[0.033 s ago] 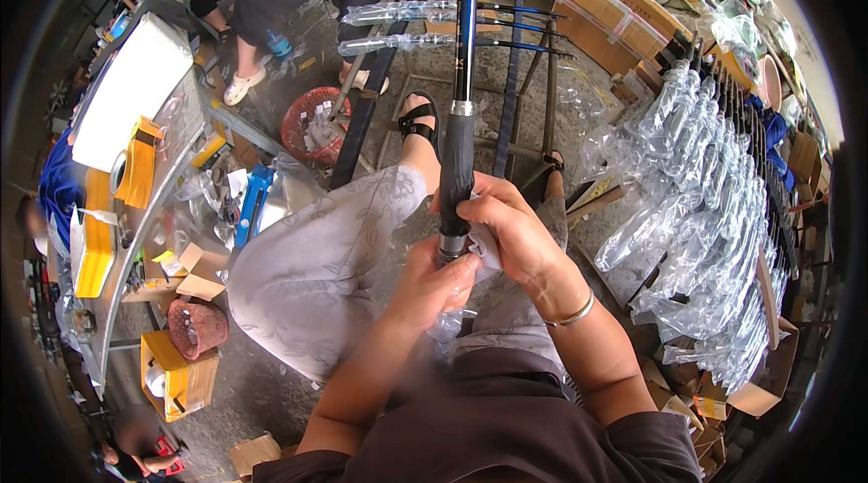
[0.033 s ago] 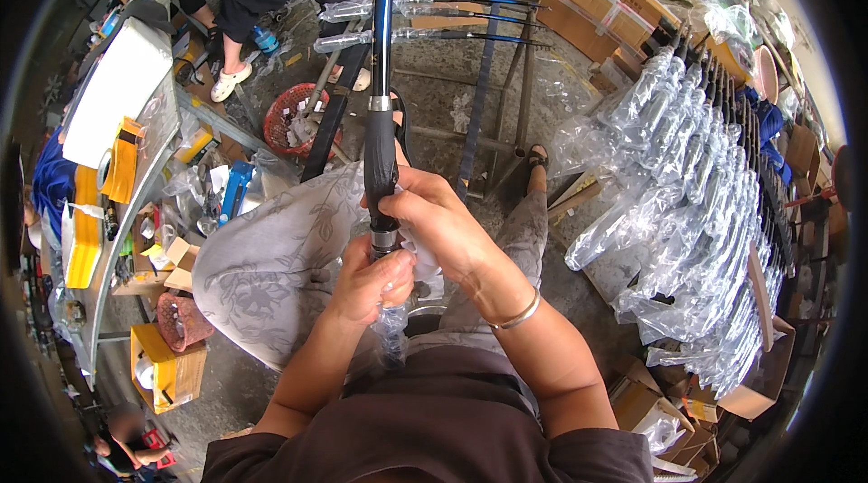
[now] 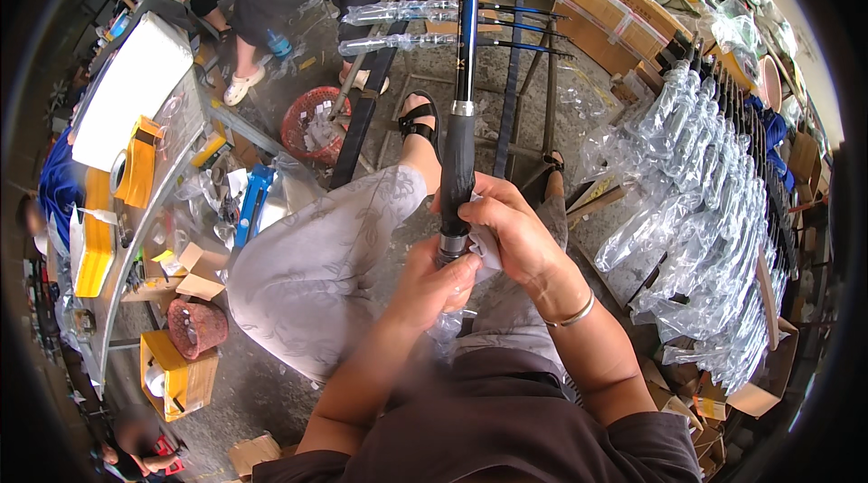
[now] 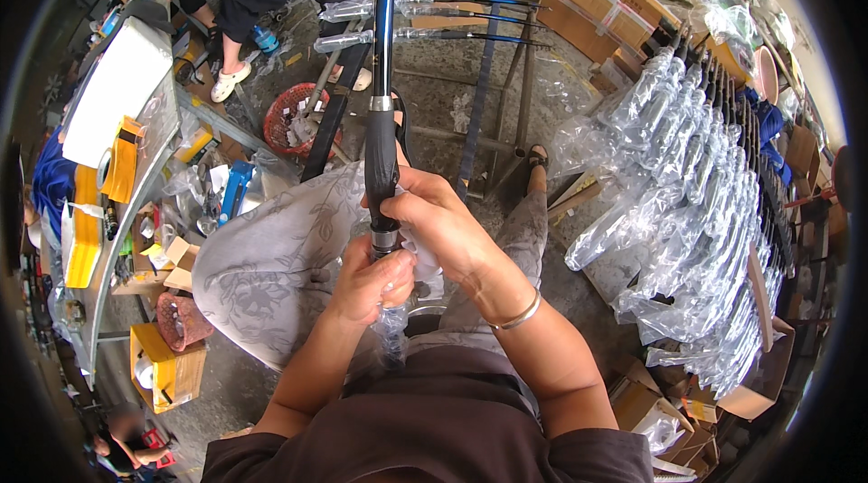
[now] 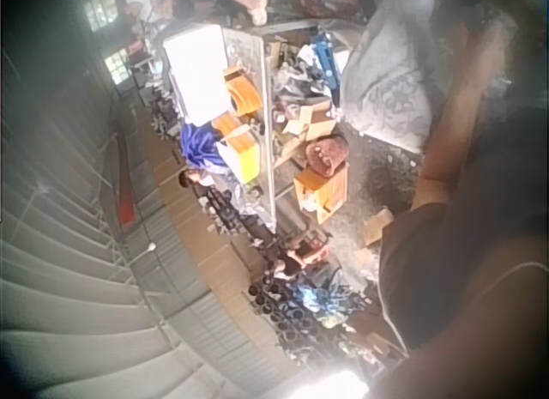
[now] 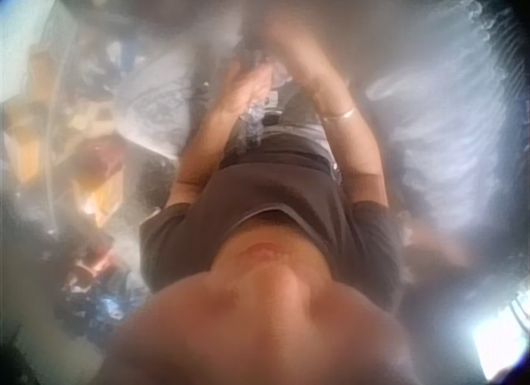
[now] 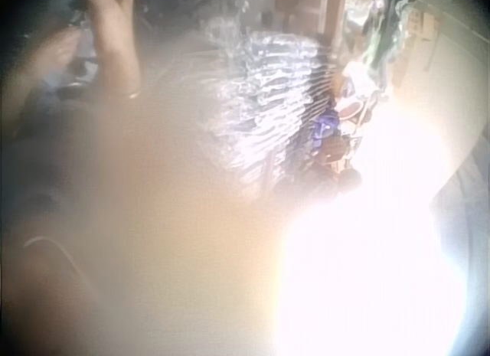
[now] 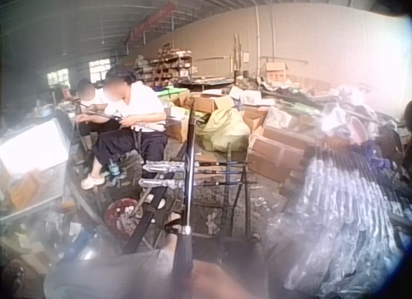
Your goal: The person sits on the floor and wipes a fishing rod with a white cloth, then wraps it in plastic. They repeat this process for multiple rods, handling each one individually and placing the wrapped rods on a nearby rack.
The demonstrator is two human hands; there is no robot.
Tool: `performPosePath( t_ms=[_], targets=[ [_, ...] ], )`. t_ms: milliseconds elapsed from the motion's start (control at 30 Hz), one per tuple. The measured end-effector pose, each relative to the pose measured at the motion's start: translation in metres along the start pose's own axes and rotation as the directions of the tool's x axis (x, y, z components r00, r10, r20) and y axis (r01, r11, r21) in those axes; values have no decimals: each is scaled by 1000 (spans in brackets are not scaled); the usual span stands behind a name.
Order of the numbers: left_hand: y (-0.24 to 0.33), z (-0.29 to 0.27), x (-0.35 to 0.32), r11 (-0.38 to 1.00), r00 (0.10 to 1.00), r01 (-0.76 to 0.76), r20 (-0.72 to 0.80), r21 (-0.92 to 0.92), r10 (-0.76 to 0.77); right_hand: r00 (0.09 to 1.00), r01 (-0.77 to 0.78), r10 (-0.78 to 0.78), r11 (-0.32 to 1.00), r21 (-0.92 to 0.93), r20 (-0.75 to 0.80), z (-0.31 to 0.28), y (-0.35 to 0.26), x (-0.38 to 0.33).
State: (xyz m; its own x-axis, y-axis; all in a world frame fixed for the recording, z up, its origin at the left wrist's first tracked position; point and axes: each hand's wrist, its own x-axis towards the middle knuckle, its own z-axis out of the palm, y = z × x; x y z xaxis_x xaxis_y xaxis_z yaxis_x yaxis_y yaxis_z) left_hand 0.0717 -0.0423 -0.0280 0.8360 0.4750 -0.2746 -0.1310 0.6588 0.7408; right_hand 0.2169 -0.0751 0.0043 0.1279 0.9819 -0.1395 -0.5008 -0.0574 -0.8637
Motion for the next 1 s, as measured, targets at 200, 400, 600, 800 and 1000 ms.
performPosePath(
  t_ms=[200,400,600,800,1000],
  targets=[
    [1,0,-1,1000,1000,1,-4,-6,-1,999,-26,26,1000,8,-19,3,-3,2],
    [1,2,0,1000,1000,9,-18,2,-9,1000,9,-9,1000,-27,-2,0,-2,0],
    [1,2,0,1000,1000,4,-8,-6,-5,1000,-14,14,1000,-7,-28,0,-1,0],
    [0,0,0,1000,1000,7,0,-6,-7,998,-41,41,999,-12,-45,4,-5,0],
    [0,3,0,1000,1000,6,-11,0,-6,1000,12,-13,1000,-24,-16,0,-4,-2]
  ],
)
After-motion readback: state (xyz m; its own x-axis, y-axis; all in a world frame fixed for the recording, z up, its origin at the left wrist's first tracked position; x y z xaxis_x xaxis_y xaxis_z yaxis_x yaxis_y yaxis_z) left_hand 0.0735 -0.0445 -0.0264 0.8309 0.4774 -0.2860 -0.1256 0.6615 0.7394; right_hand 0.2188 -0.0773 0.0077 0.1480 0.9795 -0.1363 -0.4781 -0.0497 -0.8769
